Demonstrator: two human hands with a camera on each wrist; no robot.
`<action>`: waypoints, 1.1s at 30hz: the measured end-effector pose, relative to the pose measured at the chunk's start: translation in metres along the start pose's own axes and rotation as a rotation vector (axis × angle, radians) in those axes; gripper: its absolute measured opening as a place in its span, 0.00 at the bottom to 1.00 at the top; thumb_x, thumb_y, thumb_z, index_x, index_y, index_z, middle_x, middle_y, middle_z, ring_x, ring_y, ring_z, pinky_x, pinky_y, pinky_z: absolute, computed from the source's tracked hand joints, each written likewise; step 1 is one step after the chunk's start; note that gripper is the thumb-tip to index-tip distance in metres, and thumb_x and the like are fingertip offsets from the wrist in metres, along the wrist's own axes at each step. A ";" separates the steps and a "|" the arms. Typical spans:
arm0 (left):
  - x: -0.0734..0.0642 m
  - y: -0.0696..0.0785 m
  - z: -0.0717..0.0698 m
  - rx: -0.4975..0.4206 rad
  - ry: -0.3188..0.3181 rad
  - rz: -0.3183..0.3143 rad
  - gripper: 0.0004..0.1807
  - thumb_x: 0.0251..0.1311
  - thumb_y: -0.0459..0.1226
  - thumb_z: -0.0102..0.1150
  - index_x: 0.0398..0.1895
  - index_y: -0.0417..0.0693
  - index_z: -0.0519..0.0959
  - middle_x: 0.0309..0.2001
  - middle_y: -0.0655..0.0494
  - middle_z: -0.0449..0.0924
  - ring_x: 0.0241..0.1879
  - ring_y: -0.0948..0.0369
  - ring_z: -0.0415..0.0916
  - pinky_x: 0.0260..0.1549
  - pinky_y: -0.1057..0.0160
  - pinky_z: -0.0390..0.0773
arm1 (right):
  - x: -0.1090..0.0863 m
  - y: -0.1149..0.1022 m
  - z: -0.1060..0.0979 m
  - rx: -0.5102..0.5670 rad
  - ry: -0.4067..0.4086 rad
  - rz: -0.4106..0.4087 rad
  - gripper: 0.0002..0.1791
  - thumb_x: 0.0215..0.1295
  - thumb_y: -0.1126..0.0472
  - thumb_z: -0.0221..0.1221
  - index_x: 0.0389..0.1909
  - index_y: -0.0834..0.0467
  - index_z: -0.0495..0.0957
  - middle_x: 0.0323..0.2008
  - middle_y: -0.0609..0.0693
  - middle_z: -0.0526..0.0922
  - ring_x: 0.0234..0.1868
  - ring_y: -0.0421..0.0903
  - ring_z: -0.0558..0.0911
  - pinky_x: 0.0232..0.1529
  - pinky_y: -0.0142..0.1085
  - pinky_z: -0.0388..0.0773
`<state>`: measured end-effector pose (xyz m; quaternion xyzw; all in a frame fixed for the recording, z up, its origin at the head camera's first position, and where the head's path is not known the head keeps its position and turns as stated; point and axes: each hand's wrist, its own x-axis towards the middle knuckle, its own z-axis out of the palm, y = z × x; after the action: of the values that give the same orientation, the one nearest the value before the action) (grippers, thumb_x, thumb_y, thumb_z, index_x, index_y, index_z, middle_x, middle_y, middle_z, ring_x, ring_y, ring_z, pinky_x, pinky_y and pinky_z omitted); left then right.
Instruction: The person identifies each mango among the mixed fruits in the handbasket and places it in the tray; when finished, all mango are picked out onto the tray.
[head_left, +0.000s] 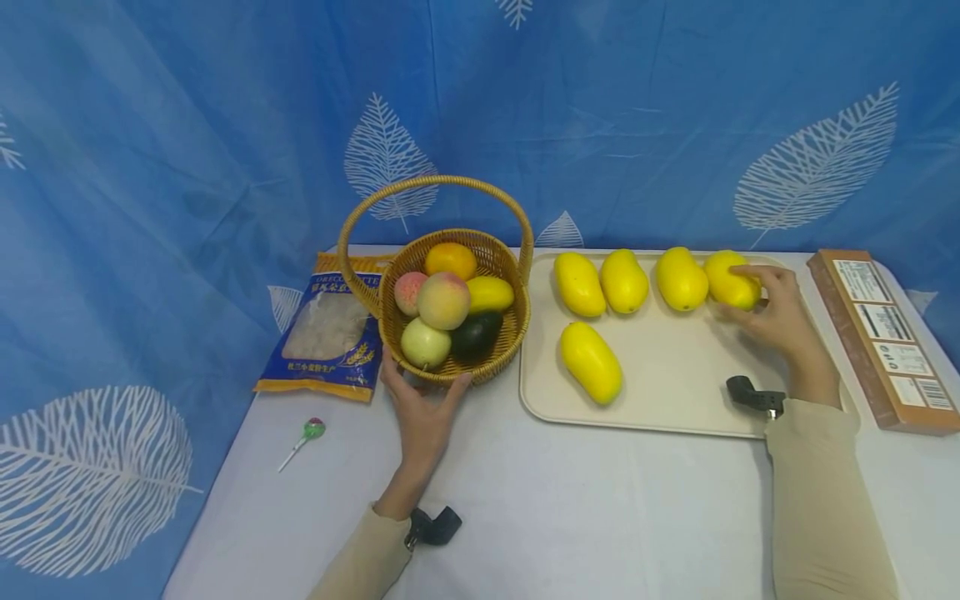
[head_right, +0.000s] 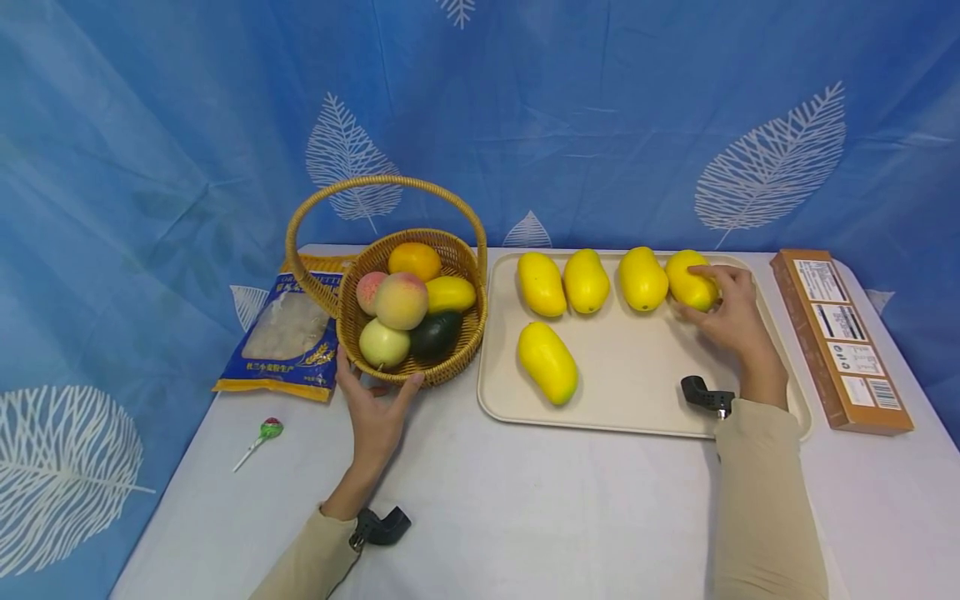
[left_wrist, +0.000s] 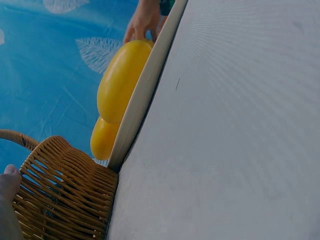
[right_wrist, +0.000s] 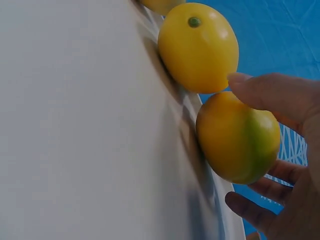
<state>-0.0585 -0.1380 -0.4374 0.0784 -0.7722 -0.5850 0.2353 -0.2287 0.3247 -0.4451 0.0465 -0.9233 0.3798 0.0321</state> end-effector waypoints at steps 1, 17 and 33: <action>0.000 0.000 0.000 0.000 0.000 -0.002 0.62 0.52 0.36 0.73 0.77 0.40 0.34 0.75 0.36 0.37 0.73 0.44 0.44 0.56 0.40 0.67 | 0.000 0.000 0.000 -0.003 -0.010 0.009 0.38 0.61 0.57 0.67 0.69 0.64 0.63 0.69 0.74 0.48 0.68 0.74 0.52 0.62 0.70 0.58; 0.002 -0.013 0.002 0.009 0.010 0.025 0.63 0.51 0.36 0.74 0.78 0.41 0.34 0.76 0.37 0.37 0.74 0.43 0.43 0.55 0.40 0.68 | -0.007 -0.056 -0.020 0.004 0.101 -0.237 0.31 0.62 0.63 0.65 0.66 0.61 0.70 0.68 0.69 0.57 0.68 0.67 0.55 0.64 0.68 0.55; 0.005 -0.040 0.002 0.006 0.026 0.026 0.65 0.49 0.47 0.75 0.79 0.57 0.35 0.78 0.55 0.38 0.74 0.57 0.44 0.58 0.47 0.67 | -0.018 -0.139 0.019 0.014 -0.033 -0.603 0.38 0.49 0.74 0.71 0.64 0.59 0.73 0.66 0.64 0.66 0.64 0.60 0.65 0.58 0.20 0.59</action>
<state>-0.0704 -0.1506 -0.4742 0.0765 -0.7720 -0.5783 0.2526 -0.1960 0.2140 -0.3636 0.3250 -0.8657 0.3585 0.1284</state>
